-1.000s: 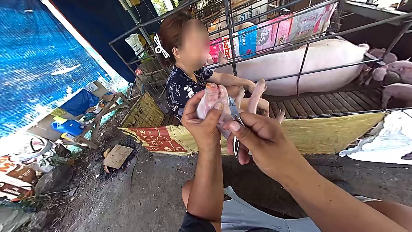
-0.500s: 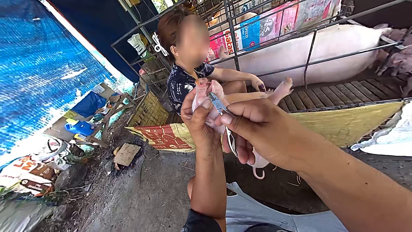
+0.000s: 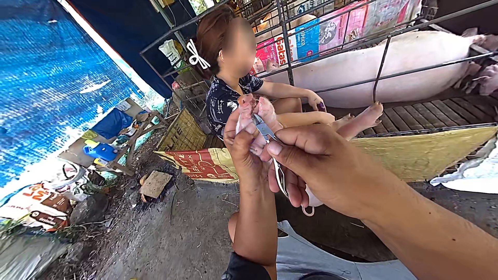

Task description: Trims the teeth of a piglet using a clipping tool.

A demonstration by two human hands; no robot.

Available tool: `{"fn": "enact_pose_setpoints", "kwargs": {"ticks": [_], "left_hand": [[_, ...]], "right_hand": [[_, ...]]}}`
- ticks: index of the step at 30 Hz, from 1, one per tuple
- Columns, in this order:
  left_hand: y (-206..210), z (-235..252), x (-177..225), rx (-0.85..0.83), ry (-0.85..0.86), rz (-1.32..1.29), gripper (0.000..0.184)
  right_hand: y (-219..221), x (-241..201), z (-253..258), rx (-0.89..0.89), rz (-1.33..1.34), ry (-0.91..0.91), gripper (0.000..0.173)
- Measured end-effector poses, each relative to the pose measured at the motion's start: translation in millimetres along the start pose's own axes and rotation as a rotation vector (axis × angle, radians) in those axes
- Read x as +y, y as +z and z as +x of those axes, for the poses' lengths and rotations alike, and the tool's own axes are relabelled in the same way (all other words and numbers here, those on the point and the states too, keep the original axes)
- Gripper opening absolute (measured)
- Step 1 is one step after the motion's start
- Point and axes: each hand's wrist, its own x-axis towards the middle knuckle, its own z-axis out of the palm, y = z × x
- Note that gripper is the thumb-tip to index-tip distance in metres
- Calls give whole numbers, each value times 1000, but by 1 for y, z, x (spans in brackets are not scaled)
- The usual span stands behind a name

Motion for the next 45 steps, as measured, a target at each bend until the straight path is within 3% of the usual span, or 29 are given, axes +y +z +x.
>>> {"fn": "enact_pose_setpoints", "kwargs": {"ticks": [11, 25, 32, 39, 45], "left_hand": [[-2, -2, 0, -14, -9, -83, 22], [-6, -8, 6, -49, -45, 4, 27], [-9, 0, 4, -80, 25, -1, 26], [-1, -7, 9, 6, -19, 6, 25], [-11, 1, 0, -113, 37, 68, 31]], "right_hand": [[1, 3, 2, -52, 75, -2, 27], [12, 5, 2, -64, 213, 12, 28], [19, 5, 2, -43, 272, 19, 30], [25, 4, 0, -14, 326, 21, 29], [28, 12, 2, 49, 264, -36, 29]]}}
